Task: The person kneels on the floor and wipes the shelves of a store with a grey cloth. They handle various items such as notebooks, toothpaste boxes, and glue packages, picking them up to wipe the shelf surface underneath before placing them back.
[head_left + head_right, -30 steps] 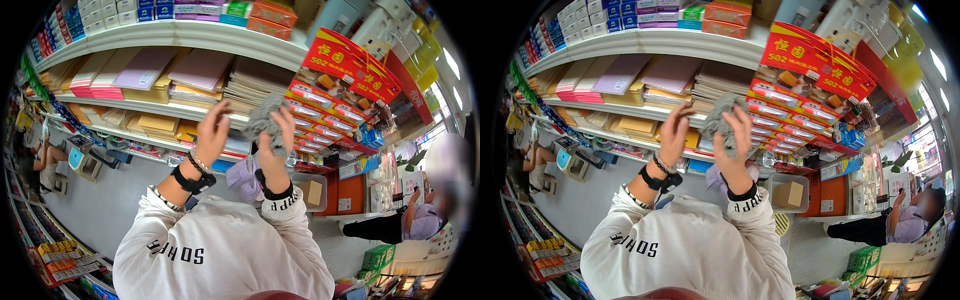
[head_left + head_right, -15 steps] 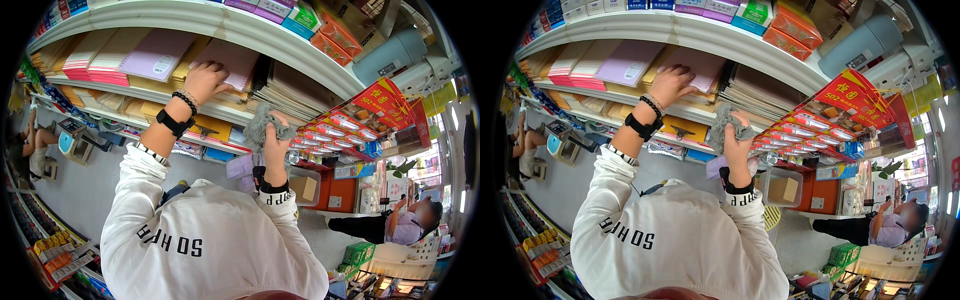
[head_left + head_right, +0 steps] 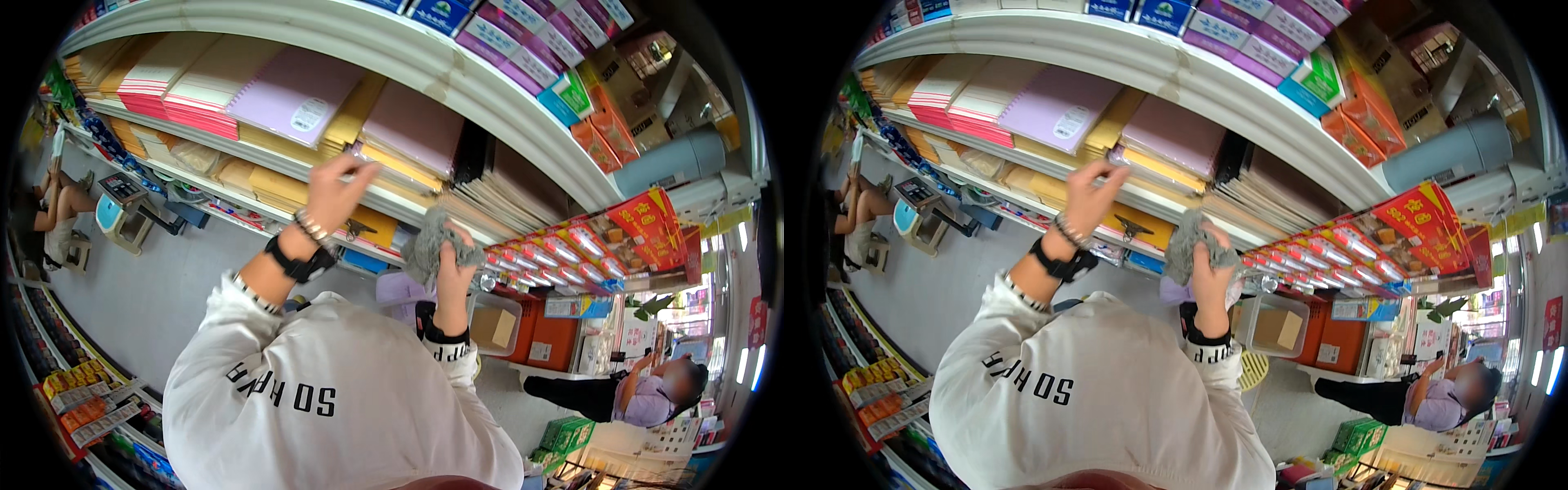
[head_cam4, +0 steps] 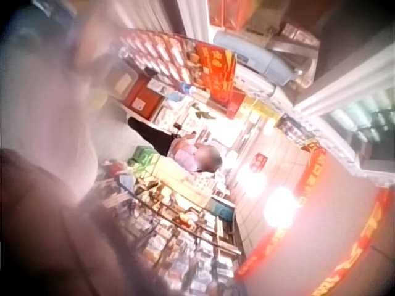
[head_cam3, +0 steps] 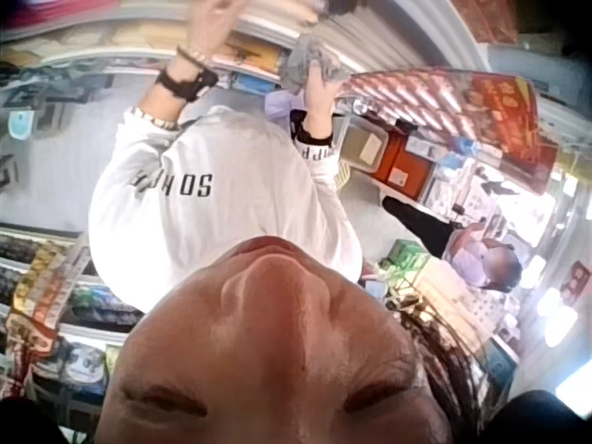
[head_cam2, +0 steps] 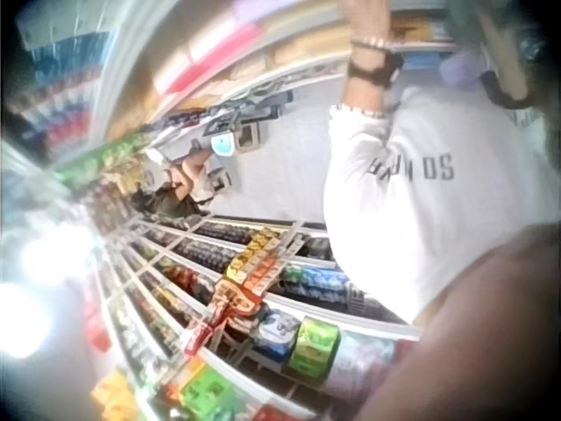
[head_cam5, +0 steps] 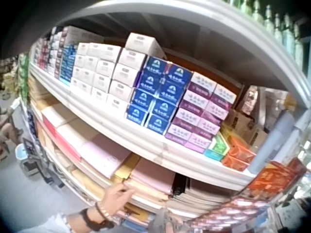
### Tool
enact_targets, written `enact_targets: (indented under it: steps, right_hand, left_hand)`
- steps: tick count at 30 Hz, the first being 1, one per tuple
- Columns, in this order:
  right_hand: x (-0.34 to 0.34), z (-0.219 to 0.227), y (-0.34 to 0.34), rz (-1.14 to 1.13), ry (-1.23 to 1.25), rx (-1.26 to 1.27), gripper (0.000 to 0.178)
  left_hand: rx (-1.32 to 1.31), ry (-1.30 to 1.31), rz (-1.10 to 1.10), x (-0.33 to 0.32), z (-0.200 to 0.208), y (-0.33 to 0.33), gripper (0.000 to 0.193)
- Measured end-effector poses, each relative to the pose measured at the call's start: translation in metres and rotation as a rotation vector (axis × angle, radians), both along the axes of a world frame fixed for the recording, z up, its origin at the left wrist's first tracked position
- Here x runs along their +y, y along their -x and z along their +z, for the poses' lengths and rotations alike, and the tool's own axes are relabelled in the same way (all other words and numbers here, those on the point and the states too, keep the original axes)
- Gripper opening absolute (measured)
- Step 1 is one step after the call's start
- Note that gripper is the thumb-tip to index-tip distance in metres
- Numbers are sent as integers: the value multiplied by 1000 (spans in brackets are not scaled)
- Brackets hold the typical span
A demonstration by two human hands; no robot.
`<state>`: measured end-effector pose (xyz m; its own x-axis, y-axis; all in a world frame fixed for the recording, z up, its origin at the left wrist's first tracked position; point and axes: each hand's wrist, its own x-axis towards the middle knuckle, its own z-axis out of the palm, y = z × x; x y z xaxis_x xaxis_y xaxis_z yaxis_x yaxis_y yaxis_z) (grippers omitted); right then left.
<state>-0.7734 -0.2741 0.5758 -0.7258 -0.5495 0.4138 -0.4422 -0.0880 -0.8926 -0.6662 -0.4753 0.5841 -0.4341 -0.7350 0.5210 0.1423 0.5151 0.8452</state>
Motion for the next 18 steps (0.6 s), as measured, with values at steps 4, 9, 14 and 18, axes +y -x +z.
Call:
enact_targets:
  steps: [4,9,14,18]
  right_hand:
    - [-6,-5,-10,24,-29,-51,24]
    - [-26,-9,-27,121,-8,-13,23]
    - [-33,-10,-38,177,-43,1,24]
    - [-47,0,-41,176,-65,-36,24]
  left_hand:
    - [175,-922,-85,-38,-22,-42,44]
    - [295,-942,-161,-66,1,-42,35]
    - [302,-854,-243,-68,-6,-72,27]
    - [390,-1000,-275,-65,4,-95,33]
